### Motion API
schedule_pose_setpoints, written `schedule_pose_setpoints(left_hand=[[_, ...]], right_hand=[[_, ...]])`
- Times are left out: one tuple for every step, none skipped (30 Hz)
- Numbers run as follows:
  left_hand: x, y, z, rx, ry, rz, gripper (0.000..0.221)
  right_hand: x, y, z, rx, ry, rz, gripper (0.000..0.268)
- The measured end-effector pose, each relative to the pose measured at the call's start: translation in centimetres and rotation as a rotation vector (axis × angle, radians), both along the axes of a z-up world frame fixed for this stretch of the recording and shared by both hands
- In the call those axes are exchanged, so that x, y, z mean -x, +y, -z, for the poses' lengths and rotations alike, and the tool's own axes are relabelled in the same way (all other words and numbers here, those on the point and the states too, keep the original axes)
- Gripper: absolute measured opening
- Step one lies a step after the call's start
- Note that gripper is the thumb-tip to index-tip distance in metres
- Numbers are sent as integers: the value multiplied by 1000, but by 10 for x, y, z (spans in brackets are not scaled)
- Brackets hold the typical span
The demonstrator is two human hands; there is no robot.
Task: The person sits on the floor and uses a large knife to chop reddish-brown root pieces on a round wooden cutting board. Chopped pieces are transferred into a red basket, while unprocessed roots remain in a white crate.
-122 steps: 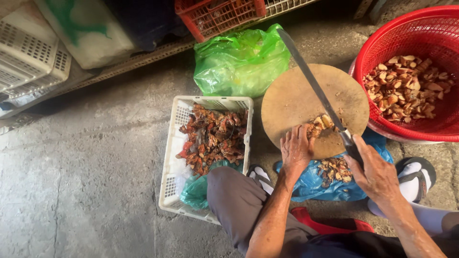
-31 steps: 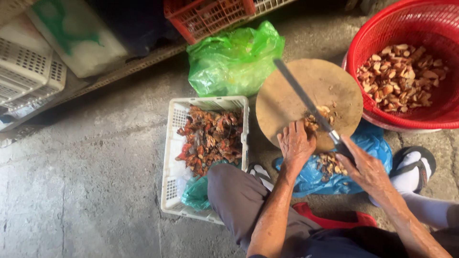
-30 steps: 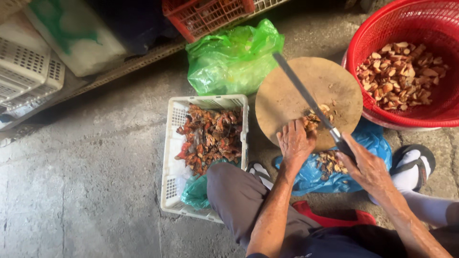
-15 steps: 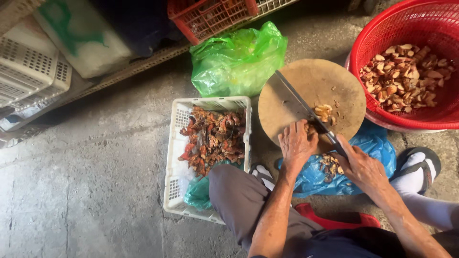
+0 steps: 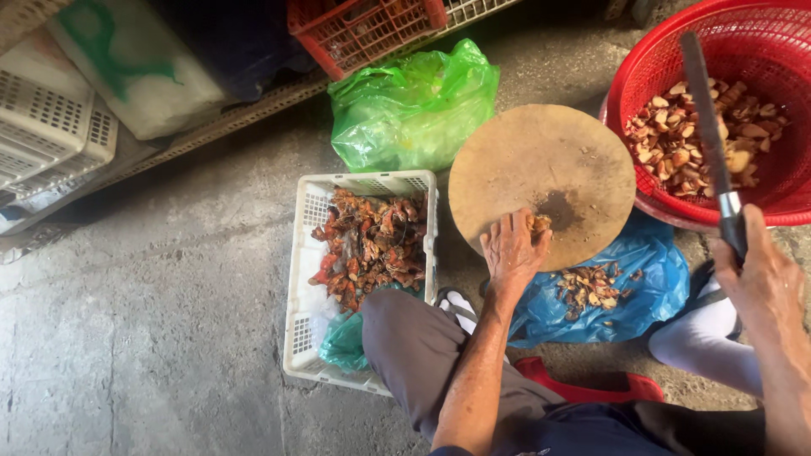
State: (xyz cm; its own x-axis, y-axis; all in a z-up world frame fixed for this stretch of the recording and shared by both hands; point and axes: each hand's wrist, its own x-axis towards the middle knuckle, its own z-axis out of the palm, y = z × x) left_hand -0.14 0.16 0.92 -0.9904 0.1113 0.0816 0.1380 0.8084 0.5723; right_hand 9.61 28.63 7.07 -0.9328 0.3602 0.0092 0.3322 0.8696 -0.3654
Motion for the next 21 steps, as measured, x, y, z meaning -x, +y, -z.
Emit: schedule_pose_setpoints(left_hand=[[1,-2,0,-16,-31,21,51],[3,-5,0,-32,-62,42,54],[6,-8,1,-47,-92,60,56],[6,-12,1,-82,-85,50,52],[5,-18,2,-114,-79,40,48],[4,-22,2,-147,-73,30,44],[3,-23,4,-117,-77,33,43],[2,-25,5,-87,-82,37,41],[2,-25,6,-59,-87,42,40],[2,-24,7,-80,-108,19,37],[2,-23,8,-102,-130,-4,34],[2,-22,9,-124,-152,-27,31],[1,-23,9,-147,-138,-23,33],[0,-23,9,-171,-123,-20,35],[2,-24,8,-195,-104,-16,37],[3,-23,7,-159,-151,3,36],[1,-22,6,-121,-201,20,35],[-1,-22,6,-83,-250,37,33],[-3,-21,6,-73,-174,30,35],[-7,-18,6,-62,-97,23,38],[-8,-15,6,-51,-18,17,40]], right_hand=[[-4,-2,1,166,-57,31,41],[-10,-11,4,332,-113,61,47],[-16,-17,8,499,-167,88,53],[-18,-24,12,442,-77,-31,57],[-17,-35,19,387,14,-150,61],[-17,-43,24,330,105,-267,65],[-18,-48,26,329,-50,-231,65],[-18,-59,29,326,-205,-193,65],[-19,-68,29,319,-359,-151,66],[-20,-74,27,305,-230,-209,67],[-23,-79,24,289,-102,-265,68],[-25,-84,22,272,26,-320,68],[-27,-89,20,286,59,-340,67],[-28,-94,18,299,91,-359,66],[-26,-97,18,311,128,-380,65],[-22,-99,18,297,31,-367,65],[-19,-103,21,286,-69,-353,66],[-17,-106,25,273,-168,-337,67],[-13,-107,28,245,-157,-344,67],[-11,-107,32,217,-147,-351,68],[-7,-106,34,189,-134,-357,68]])
